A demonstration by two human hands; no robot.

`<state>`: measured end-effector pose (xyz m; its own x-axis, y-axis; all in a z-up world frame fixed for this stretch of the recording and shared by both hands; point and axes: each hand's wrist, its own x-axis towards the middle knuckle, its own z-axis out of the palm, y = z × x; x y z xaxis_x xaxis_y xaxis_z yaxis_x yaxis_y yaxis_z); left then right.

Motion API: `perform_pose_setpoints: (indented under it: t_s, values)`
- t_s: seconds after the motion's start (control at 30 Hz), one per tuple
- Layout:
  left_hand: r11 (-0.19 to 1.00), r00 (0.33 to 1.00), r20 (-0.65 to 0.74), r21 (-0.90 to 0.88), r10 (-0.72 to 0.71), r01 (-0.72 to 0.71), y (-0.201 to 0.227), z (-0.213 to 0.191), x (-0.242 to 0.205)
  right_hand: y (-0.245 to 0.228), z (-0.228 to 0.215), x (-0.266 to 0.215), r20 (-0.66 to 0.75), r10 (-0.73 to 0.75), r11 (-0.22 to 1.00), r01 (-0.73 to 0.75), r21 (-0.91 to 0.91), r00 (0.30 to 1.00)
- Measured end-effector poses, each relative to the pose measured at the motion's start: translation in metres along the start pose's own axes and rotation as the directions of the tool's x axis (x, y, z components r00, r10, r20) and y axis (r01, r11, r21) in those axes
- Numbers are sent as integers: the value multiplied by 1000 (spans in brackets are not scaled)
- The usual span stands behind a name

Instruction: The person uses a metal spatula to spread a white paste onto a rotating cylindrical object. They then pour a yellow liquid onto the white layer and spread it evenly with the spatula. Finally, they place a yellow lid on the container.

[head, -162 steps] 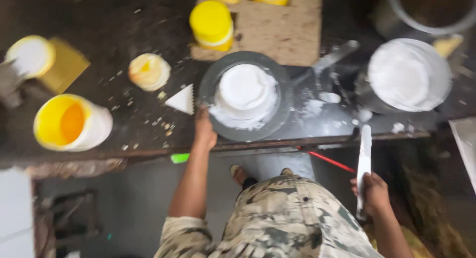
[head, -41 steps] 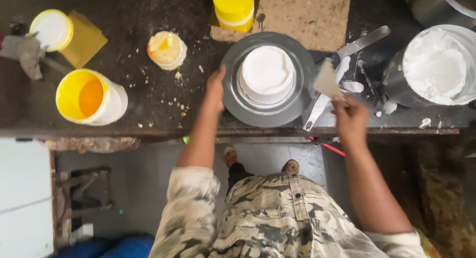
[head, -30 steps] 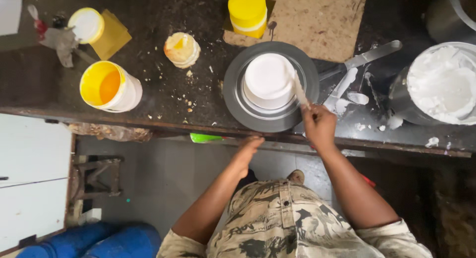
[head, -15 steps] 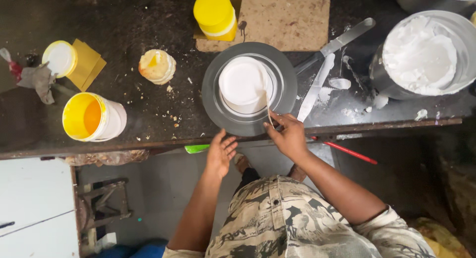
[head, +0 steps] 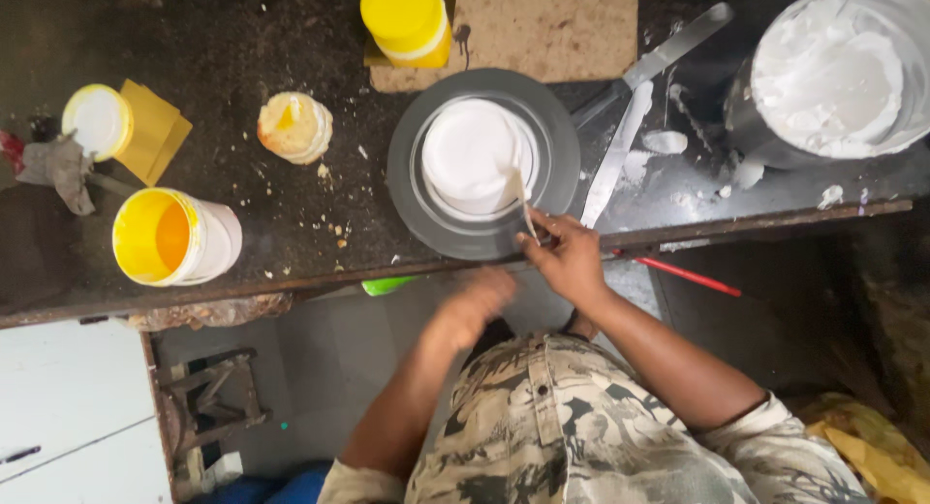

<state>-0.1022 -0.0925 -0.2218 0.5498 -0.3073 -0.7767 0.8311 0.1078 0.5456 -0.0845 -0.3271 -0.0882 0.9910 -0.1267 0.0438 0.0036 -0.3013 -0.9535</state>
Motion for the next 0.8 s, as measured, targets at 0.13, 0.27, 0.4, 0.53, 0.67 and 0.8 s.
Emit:
perform_pose_setpoints:
  t_s: [0.13,0.27,0.4,0.53,0.67,0.8]
  values:
    - [782,883,-433,-480,181,-396,66,-26,-9,12,-6,-14,73,-7,998,11,-55,997]
    - [766,896,-314,-473,315,-435,81,-20,-22,29,-39,-41,239,-47,998,35,56,970]
    - [834,938,-197,-430,286,-345,54,7,-10,54,-138,-17,-104,-368,861,296,-414,924]
    - [842,871,-364,-305,330,-446,77,2,-11,77,-212,31,-169,-612,338,63,-939,772]
    - [917,819,-455,-11,350,-399,184,-45,25,94,-200,6,-91,-533,202,22,-979,841]
    - [891,894,-240,357,378,-280,255,-74,74,81,-155,-28,-183,-452,556,115,-823,873]
